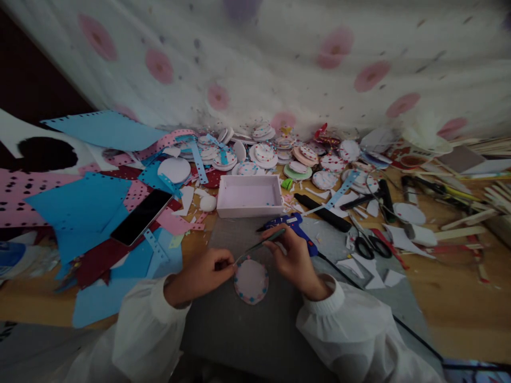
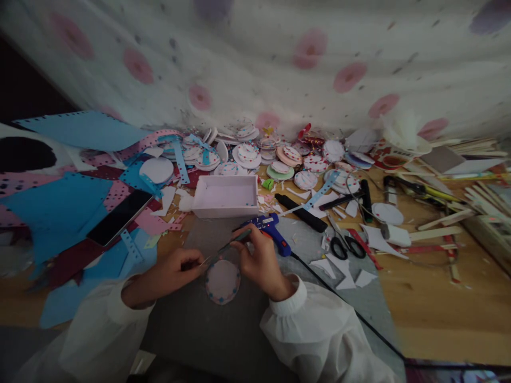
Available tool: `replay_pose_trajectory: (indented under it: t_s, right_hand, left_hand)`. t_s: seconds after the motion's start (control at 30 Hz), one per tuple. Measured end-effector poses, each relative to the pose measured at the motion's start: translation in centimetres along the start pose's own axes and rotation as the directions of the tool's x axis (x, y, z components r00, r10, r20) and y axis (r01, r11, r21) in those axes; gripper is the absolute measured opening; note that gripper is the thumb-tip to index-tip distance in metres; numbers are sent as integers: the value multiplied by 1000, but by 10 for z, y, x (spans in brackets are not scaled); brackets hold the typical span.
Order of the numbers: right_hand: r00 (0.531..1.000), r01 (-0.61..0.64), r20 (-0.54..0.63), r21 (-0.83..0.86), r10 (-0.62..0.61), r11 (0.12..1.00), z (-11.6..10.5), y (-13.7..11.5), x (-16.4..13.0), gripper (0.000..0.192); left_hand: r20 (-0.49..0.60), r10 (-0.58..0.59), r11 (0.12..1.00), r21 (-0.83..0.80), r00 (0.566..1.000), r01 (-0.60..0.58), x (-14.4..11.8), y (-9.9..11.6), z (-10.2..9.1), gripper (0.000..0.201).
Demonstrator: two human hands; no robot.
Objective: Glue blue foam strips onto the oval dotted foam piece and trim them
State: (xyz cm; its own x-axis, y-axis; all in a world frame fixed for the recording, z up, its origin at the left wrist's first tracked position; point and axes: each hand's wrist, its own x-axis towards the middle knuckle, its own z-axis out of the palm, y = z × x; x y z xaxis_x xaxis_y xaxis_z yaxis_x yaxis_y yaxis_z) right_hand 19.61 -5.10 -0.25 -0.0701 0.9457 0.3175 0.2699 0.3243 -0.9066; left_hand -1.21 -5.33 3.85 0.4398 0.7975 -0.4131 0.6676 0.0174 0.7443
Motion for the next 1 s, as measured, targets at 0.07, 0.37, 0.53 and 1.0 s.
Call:
replay_pose_trajectory:
  t_s: [0.07,0.37,0.53,1.0]
  right_hand:
    - [1000,-2,9,-5,2,1000,1,1,0,7]
    - [996,-4,-90,15,5,1000,-5,-1,2,4]
    - [968,26,-249,33,-17,999,-9,-6,4,4]
    - [934,79,-355,70,-50,994,-12,-6,5,5]
  left_hand:
    - [1,5,1000,4,1000,-5,0,-1,-1,24]
    - [-18,25,997,73,1000,-24,-1,-5,1,34]
    - [-205,74,987,155,976,-43,-6,-18,-25,33]
    - [-725,-70,728,433,685,532,-2,-114,-146,67]
